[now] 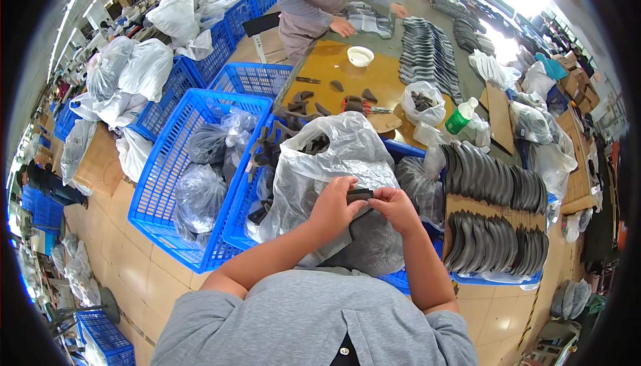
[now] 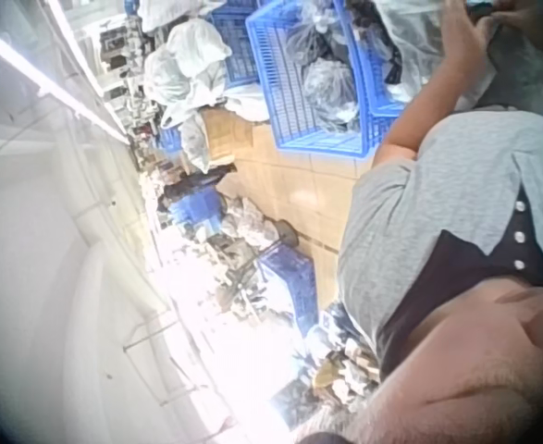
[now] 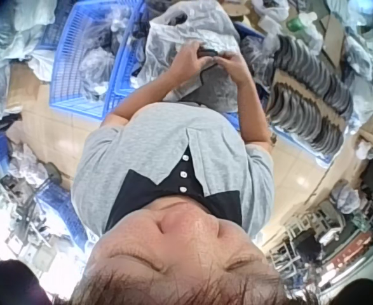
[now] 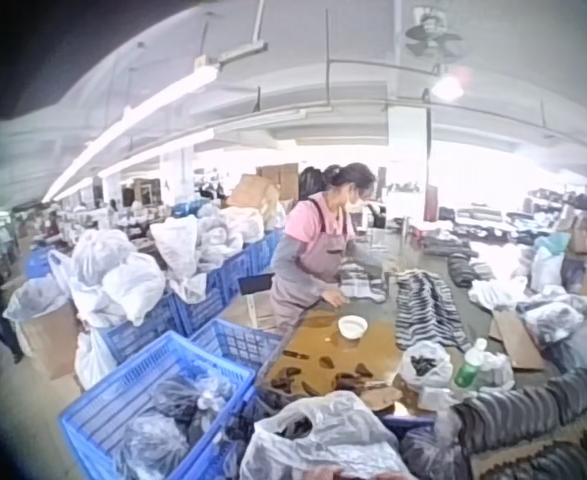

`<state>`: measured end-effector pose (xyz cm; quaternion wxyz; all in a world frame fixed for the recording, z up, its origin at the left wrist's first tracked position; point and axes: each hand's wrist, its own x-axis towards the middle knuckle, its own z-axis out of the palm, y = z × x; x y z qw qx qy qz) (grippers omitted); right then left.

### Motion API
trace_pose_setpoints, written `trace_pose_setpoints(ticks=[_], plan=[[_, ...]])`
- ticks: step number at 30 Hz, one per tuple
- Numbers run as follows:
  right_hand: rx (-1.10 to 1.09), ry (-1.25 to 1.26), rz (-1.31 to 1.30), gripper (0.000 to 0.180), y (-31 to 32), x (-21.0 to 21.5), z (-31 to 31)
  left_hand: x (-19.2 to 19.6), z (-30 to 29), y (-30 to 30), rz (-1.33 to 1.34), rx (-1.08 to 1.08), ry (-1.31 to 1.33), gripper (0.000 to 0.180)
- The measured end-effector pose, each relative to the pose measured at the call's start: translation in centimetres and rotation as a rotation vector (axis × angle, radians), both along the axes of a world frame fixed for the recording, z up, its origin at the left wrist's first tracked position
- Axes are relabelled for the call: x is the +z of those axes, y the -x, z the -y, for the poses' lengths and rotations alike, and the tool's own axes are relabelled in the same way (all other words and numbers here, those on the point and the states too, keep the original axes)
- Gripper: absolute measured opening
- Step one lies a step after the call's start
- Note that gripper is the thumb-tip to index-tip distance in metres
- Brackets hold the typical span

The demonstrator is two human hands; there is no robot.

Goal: The person sorts dark gray shoe parts from plastic bags into blue crates in a factory setting. They pick up items from a pile of bags, inspect them, and place them into the crates while other workers are visible in the background.

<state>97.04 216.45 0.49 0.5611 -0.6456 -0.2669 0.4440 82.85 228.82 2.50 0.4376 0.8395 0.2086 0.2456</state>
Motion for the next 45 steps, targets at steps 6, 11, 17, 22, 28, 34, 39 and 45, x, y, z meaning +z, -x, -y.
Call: trace_pose_setpoints(ticks=[6,11,17,22,28,34,39,45], plan=[[-0.025,-0.014,0.257,0.015,1.2,-0.1,-0.6,-1.4,-1.5,-0.5,-0.107,-0.133,0.527,0.034],[-0.170,-0.054,0.282,0.017,1.6,-0.7,-0.8,-0.6,-2.0,-0.6,0.088,-0.157,0.716,0.022],[-0.145,-0.019,0.138,0.015,1.5,0.9,-0.1,0.7,-2.6,-1.3,-0.155,-0.102,0.657,0.011],[-0.349,-0.161,-0.136,0.012,3.0,1.9,-0.1,0.6,-3.7,-3.7,0.031,-0.303,0.801,0.027],[-0.459,-0.307,-0.145,0.020,-1.7,4.6,-1.5,5.4,-5.7,-6.5,-0.189,-0.455,0.685,0.026],[-0.497,-0.228,-0.005,0.022,-1.7,5.1,1.9,9.7,-18.4,-18.8,-0.103,-0.341,0.772,0.015],[-0.579,-0.040,-0.170,0.022,1.7,0.5,11.7,5.5,-29.7,-32.0,-0.530,-0.538,-0.071,0.029],[-1.068,-0.201,-0.597,0.046,8.7,-4.0,24.9,-7.9,-34.0,-39.7,-0.577,-0.574,-0.954,0.038]])
